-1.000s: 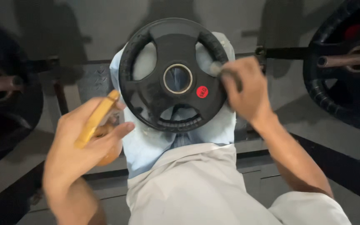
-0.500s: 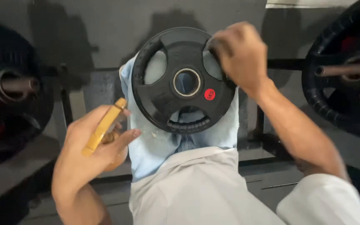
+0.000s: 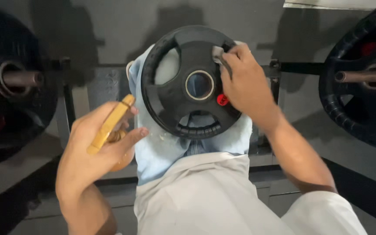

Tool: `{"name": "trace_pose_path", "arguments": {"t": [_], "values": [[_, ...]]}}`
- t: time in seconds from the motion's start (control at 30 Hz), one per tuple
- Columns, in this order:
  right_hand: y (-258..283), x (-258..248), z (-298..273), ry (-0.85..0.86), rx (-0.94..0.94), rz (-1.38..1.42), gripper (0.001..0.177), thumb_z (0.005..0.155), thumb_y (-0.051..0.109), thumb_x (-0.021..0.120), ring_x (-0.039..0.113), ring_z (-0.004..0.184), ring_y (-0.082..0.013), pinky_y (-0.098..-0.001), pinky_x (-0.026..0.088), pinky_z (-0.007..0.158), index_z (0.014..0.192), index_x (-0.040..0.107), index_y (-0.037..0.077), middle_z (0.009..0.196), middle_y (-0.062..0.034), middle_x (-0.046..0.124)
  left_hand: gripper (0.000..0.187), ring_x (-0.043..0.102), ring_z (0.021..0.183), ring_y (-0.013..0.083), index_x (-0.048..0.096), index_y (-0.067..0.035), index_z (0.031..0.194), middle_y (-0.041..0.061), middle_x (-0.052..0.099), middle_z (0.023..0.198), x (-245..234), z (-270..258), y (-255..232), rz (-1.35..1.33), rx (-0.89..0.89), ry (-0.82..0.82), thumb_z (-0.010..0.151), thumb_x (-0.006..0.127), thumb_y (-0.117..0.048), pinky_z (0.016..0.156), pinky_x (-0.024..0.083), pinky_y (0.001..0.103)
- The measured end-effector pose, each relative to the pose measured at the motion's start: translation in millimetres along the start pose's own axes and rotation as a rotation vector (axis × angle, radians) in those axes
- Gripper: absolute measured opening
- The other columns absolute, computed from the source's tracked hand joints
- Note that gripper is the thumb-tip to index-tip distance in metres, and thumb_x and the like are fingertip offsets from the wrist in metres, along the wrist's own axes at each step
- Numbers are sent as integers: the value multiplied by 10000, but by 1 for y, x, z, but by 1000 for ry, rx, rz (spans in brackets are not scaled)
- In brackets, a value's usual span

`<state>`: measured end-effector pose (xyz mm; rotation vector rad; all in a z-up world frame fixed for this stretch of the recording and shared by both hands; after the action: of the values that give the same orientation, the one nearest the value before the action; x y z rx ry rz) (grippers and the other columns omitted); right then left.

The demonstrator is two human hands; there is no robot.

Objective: The person cleans a weight plate using a spray bottle and a cloth, wiping the surface, the rim, and around the center hole.

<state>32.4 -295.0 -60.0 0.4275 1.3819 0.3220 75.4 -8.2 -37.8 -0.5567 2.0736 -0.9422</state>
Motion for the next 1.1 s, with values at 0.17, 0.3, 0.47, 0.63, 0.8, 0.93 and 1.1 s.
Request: {"name": "trace_pose_path", "arguments": {"t": [0.17,0.3,0.47,0.63,0.8,0.93,1.1], "values": [[-21,26,-6,829,120,-207,303,980,226,420,674,939,-335,-515,536,817,935,648,31,988,-131,630,309,583,635,111,742,-128,1034,-28,669,780,6,3,2,33,-36,39,785,866,-265,700,485,253],[-36,36,0,1059,160,-381,342,932,212,404,653,989,-401,-510,498,868,975,715,76,1023,-154,724,280,583,651,116,740,-170,1021,-20,668,759,-1,0,13,55,-96,41,785,850,-273,736,476,249],[-22,33,13,584,-97,-102,312,1038,136,402,593,736,-413,-536,433,687,795,551,9,814,-201,635,292,529,615,106,730,-182,1027,-35,660,755,-9,-5,32,34,-184,15,786,854,-293,712,468,241],[-5,-3,13,1098,94,-245,311,1017,284,462,719,1024,-220,-390,538,958,1128,744,214,1130,24,770,280,497,599,159,664,-159,912,-12,576,653,-1,12,10,187,-101,118,815,848,-346,656,420,307],[43,-17,51,515,-275,83,270,1058,136,522,641,1069,-362,-466,444,928,1231,680,3,1149,-191,688,349,555,664,279,600,-136,861,46,611,687,5,23,2,297,-58,139,853,814,-412,657,405,396],[64,2,68,424,-245,42,247,1030,100,569,636,969,-391,-500,465,862,1229,661,-12,1162,-203,618,442,569,605,198,529,-173,680,-54,592,592,8,28,-1,395,-173,189,894,742,-496,605,392,381],[70,12,72,365,-327,34,210,1056,72,570,633,934,-386,-493,482,815,1217,651,-35,1149,-209,611,292,475,554,179,616,-189,853,-29,494,557,15,29,-8,272,21,148,927,732,-446,559,365,367]]}}
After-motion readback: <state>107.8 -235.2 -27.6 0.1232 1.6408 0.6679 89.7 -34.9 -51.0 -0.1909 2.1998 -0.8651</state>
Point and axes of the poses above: each hand's wrist, its own z-axis towards the middle knuckle, its own x-axis out of the palm, y = z × x, the point moved 9 cm from there along z, towards the middle knuckle
